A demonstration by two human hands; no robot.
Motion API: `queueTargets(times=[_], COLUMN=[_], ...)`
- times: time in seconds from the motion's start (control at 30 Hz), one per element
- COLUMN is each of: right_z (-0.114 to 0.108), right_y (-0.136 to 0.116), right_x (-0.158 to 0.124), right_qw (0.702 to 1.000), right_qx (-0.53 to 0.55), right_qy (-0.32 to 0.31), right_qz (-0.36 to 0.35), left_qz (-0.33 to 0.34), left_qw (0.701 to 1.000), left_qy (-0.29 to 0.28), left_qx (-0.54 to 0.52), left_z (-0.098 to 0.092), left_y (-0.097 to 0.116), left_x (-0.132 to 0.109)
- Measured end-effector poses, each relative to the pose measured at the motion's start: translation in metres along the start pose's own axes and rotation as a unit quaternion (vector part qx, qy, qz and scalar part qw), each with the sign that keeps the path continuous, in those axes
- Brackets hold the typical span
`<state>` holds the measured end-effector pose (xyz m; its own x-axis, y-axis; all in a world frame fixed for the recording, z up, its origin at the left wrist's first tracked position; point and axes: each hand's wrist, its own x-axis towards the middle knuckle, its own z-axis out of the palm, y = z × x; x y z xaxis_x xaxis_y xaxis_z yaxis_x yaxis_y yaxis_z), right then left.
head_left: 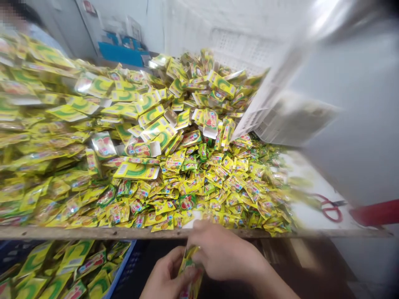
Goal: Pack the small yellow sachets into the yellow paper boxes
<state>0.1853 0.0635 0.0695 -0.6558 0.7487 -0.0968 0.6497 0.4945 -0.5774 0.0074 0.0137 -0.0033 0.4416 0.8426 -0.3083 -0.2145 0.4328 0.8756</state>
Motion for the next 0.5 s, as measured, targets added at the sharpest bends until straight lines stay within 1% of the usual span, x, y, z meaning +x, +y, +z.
queueTargets(times=[0.1,0.13,0.23,0.27,0.4,0.43,0.5], right_z=[0.003,0.006,0.015,0.017,0.020,0.021,0.025], right_y=[-0.003,-0.005,-0.009,-0.010,-0.011,-0.011,-0.009], right_x=[0.006,0.007,0.009,0.009,0.005,0.004,0.002], right_qw=[0.996,0.995,0.994,0.992,0.984,0.984,0.986], right_qx=[0.048,0.067,0.108,0.120,0.143,0.136,0.127], right_qy=[0.048,0.054,0.032,0.034,0.108,0.115,0.102], right_qz=[0.049,0.053,-0.001,-0.011,-0.007,-0.015,-0.044], left_qz=[-0.011,-0.005,0.011,0.010,-0.009,-0.009,-0.004], left_qw=[0.999,0.999,0.997,0.996,0.995,0.995,0.995], left_qy=[0.037,0.051,0.078,0.083,0.102,0.102,0.095], left_qx=[0.006,0.008,-0.002,-0.010,-0.019,-0.013,0.001], left_z=[0.001,0.002,0.002,0.001,-0.003,-0.005,-0.007], left_y=[0.002,0.002,-0.001,-0.002,0.001,0.002,0.002], left_x=[-0.005,-0.007,-0.014,-0.016,-0.020,-0.020,-0.021])
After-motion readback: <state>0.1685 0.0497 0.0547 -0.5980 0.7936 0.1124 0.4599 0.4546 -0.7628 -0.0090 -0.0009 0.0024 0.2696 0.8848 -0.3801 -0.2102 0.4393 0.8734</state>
